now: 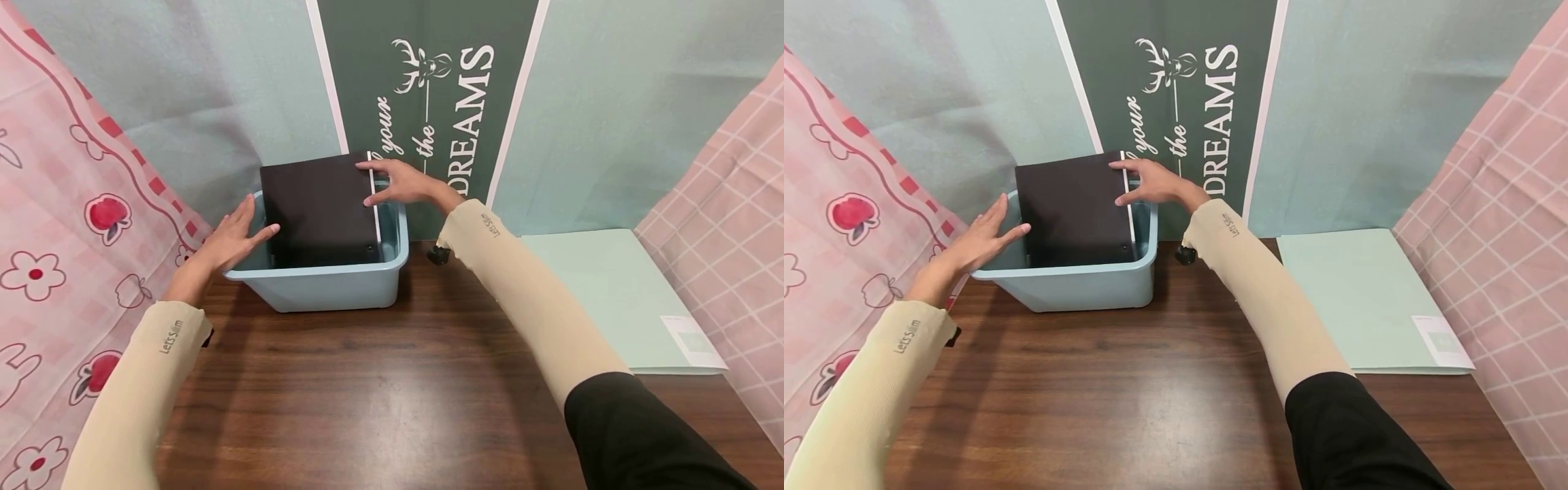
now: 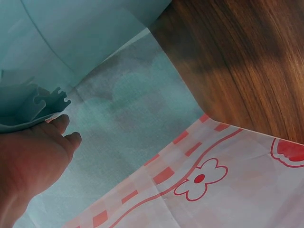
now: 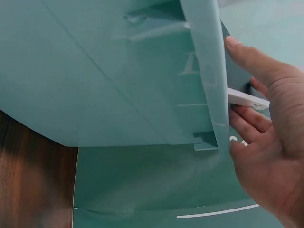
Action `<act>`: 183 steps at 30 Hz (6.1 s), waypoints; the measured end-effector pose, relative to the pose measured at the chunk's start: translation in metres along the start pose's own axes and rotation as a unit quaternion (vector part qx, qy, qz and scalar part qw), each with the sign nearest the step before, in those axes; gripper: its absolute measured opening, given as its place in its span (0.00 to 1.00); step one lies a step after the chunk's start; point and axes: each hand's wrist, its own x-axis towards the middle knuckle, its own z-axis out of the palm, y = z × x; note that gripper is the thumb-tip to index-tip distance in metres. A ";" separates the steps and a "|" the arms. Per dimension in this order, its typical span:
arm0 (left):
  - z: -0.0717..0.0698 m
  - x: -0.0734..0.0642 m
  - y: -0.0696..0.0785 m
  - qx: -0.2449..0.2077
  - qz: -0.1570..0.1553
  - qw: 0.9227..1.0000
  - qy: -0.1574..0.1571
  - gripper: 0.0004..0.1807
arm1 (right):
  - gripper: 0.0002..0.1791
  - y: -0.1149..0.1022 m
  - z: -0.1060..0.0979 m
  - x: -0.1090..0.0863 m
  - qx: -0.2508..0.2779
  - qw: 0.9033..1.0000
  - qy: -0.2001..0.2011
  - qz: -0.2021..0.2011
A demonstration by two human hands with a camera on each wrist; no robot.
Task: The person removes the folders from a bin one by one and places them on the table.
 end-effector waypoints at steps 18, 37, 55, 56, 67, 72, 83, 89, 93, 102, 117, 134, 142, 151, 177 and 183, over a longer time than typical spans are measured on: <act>0.000 -0.002 0.004 -0.002 -0.007 1.000 -0.005 0.57 | 0.45 -0.016 0.013 -0.005 0.083 0.996 0.003 -0.025; 0.001 0.000 0.004 -0.011 -0.008 1.000 -0.011 0.56 | 0.40 -0.021 0.010 -0.015 -0.040 0.997 0.028 -0.059; -0.002 0.000 0.002 -0.006 -0.008 1.000 -0.015 0.56 | 0.42 -0.025 0.030 -0.021 -0.028 0.992 0.090 -0.082; -0.003 -0.001 0.002 -0.006 -0.009 1.000 -0.015 0.56 | 0.43 -0.025 0.030 -0.021 -0.031 0.992 0.092 -0.083; -0.003 -0.002 0.005 -0.012 -0.019 1.000 -0.008 0.57 | 0.47 -0.023 0.028 -0.026 -0.012 0.992 0.120 -0.047; -0.004 -0.001 0.006 -0.011 -0.023 1.000 -0.011 0.57 | 0.47 -0.024 0.026 -0.030 0.010 0.991 0.135 -0.020; -0.002 -0.002 0.007 -0.008 -0.022 1.000 -0.013 0.57 | 0.43 -0.022 0.023 -0.038 0.051 0.981 0.186 -0.003; -0.002 -0.003 0.008 -0.014 -0.027 0.999 -0.011 0.57 | 0.43 -0.021 0.022 -0.045 0.094 0.971 0.221 -0.004; -0.003 -0.003 0.008 -0.010 -0.027 1.000 -0.009 0.57 | 0.42 -0.022 0.021 -0.047 0.106 0.962 0.251 -0.014; -0.004 -0.004 0.008 -0.015 -0.028 0.999 -0.012 0.57 | 0.41 -0.028 0.012 -0.056 0.114 0.944 0.307 -0.045; -0.005 -0.002 0.006 -0.014 -0.022 1.000 -0.010 0.57 | 0.41 -0.057 -0.014 -0.084 0.148 0.921 0.359 -0.022; -0.006 -0.004 0.003 -0.015 -0.018 1.000 -0.013 0.57 | 0.45 -0.048 -0.035 -0.102 0.317 0.853 0.410 -0.061; -0.006 -0.004 0.002 -0.014 -0.020 1.000 -0.011 0.57 | 0.45 -0.043 -0.045 -0.115 0.371 0.821 0.427 -0.078; -0.006 -0.004 0.004 -0.021 -0.015 1.000 -0.014 0.57 | 0.46 -0.039 -0.058 -0.133 0.425 0.783 0.448 -0.071; -0.005 -0.004 0.005 -0.018 -0.007 1.000 -0.017 0.55 | 0.52 -0.013 -0.087 -0.182 0.521 0.734 0.431 -0.060; -0.004 -0.004 0.005 -0.021 -0.008 1.000 -0.014 0.56 | 0.52 -0.006 -0.094 -0.199 0.558 0.720 0.408 -0.056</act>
